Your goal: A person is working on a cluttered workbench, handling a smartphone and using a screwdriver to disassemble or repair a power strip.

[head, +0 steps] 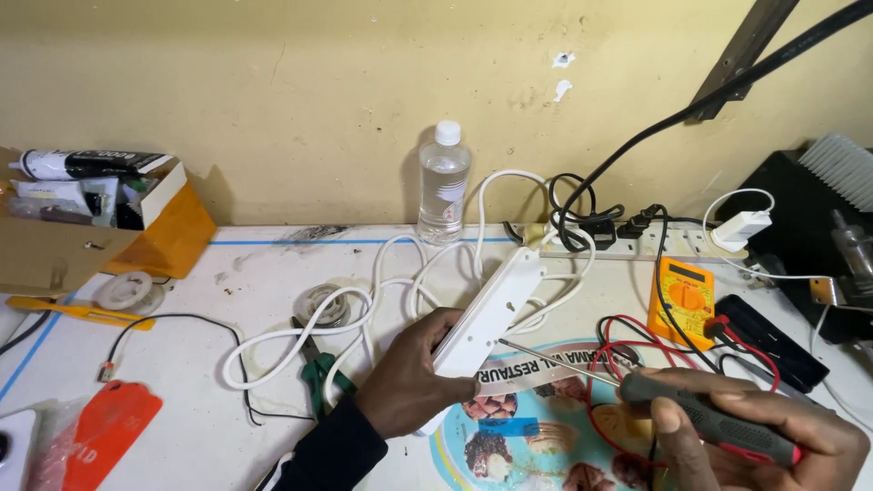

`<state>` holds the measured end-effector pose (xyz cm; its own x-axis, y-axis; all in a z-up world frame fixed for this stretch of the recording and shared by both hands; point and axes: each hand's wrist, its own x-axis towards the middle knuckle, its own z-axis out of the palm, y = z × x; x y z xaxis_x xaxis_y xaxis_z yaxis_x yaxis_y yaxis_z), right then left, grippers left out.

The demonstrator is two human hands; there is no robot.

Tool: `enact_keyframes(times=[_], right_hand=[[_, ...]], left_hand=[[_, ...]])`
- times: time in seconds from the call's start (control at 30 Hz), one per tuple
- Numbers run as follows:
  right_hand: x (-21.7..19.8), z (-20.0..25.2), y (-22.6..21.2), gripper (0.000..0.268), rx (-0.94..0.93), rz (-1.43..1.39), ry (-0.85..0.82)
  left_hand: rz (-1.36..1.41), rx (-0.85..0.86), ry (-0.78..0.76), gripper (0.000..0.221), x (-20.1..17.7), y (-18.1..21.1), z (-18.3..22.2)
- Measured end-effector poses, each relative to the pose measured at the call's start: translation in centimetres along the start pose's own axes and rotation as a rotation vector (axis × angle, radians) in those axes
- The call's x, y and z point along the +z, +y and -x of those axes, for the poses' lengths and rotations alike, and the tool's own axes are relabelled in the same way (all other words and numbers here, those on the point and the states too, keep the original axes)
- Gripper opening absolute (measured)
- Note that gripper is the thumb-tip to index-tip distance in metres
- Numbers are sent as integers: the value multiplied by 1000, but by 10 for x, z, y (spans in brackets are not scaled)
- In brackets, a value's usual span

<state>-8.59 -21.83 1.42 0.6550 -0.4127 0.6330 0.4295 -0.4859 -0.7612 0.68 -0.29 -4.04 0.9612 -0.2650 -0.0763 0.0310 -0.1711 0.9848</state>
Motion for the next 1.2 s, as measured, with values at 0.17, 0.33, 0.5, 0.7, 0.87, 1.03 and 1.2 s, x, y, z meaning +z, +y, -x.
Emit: enact_keyframes(times=[0.17, 0.33, 0.5, 0.7, 0.87, 1.03, 1.2], right_hand=[[4, 3, -3, 42, 3, -35, 28], [7, 8, 9, 42, -6, -116, 11], [6, 8, 14, 44, 2, -102, -31], [-8, -15, 14, 25, -102, -28, -228], [-25, -45, 16, 60, 85, 223, -387], [-34, -60, 34, 26, 454, 714, -740], [-37, -52, 40, 31, -186, 557, -718]], left_hand=[[151, -68, -4, 66, 3, 4, 0], [188, -82, -24, 66, 3, 4, 0], [139, -90, -19, 66, 5, 6, -1], [-1, -103, 29, 56, 5, 11, 2], [-65, -66, 65, 42, 8, 11, 4], [-22, -102, 93, 44, 10, 15, 5], [-3, -125, 82, 46, 11, 21, 7]])
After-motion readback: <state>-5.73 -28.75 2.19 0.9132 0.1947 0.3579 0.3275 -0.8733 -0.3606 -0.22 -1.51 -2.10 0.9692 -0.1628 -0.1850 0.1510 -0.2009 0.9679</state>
